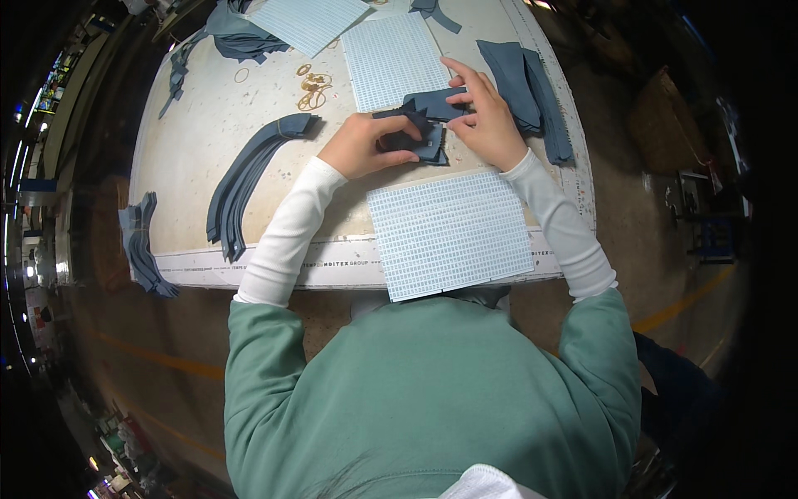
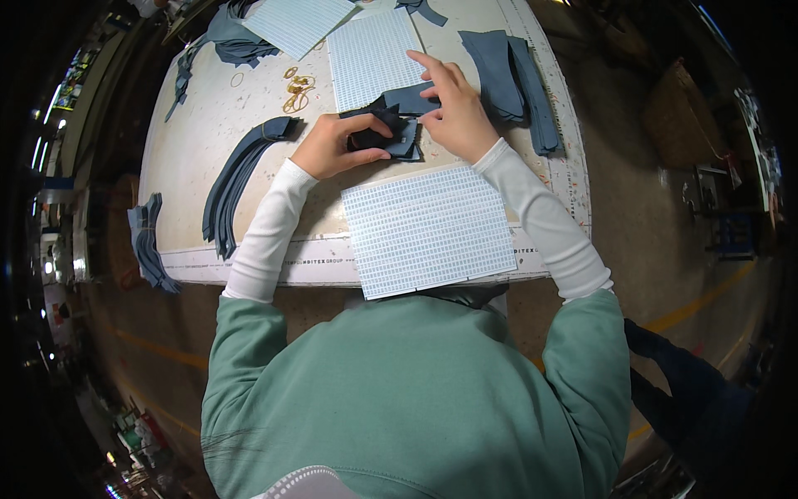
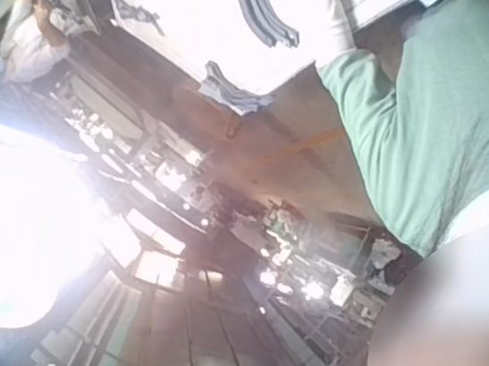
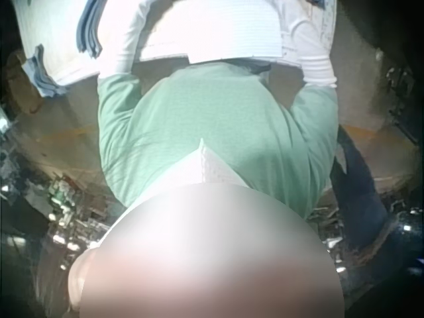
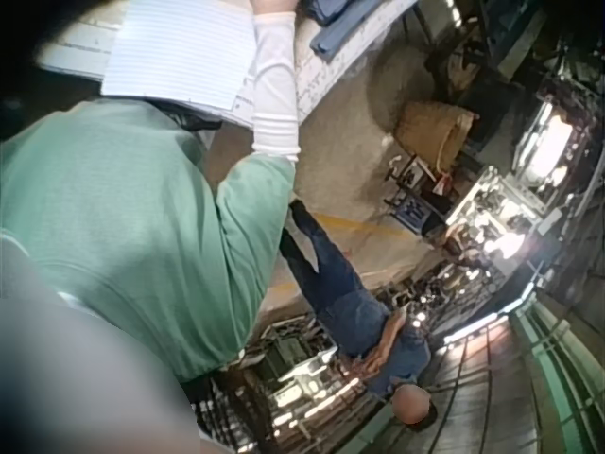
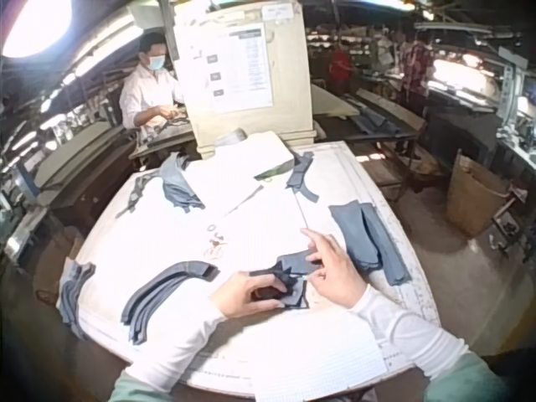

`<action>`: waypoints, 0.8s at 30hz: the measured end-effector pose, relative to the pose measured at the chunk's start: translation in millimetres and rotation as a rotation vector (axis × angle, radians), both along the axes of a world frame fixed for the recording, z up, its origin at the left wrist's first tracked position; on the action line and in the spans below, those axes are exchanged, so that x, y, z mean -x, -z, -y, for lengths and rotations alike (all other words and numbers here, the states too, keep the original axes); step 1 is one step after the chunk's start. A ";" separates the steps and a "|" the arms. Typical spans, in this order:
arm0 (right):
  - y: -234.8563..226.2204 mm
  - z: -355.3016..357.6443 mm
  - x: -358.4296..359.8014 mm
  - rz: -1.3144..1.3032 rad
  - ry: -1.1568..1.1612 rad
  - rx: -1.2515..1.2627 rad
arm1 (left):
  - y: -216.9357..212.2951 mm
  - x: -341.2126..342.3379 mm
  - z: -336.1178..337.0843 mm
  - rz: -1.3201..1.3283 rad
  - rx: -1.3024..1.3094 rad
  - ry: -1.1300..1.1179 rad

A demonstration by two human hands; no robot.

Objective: The person repeatedly picks a blue fabric piece and a white grid sheet, places the sheet on the fabric, folds the fabric over it, and secures the assembly with a rubber band. The person stacks completed units on the table.

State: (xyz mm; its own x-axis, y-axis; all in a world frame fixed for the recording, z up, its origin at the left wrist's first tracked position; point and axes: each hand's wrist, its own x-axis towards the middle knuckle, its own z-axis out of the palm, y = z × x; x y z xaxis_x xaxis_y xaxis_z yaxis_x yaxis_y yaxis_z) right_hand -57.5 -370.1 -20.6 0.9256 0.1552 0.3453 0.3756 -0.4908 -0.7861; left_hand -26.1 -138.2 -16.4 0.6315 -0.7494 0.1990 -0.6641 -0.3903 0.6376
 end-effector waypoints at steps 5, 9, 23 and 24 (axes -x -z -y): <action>-0.7 -2.3 9.4 -0.031 -0.146 0.178 | 1.0 -0.2 -1.1 0.006 -0.011 -0.002; -0.2 -0.5 12.4 -0.007 -0.147 0.200 | 2.2 -1.8 -1.4 -0.010 0.024 0.009; 0.6 -13.1 5.8 -0.013 -0.109 -0.059 | 8.3 3.8 7.4 0.112 0.144 -0.111; 1.4 -13.3 6.5 -0.039 -0.125 -0.076 | 9.0 2.0 7.0 0.141 0.111 -0.091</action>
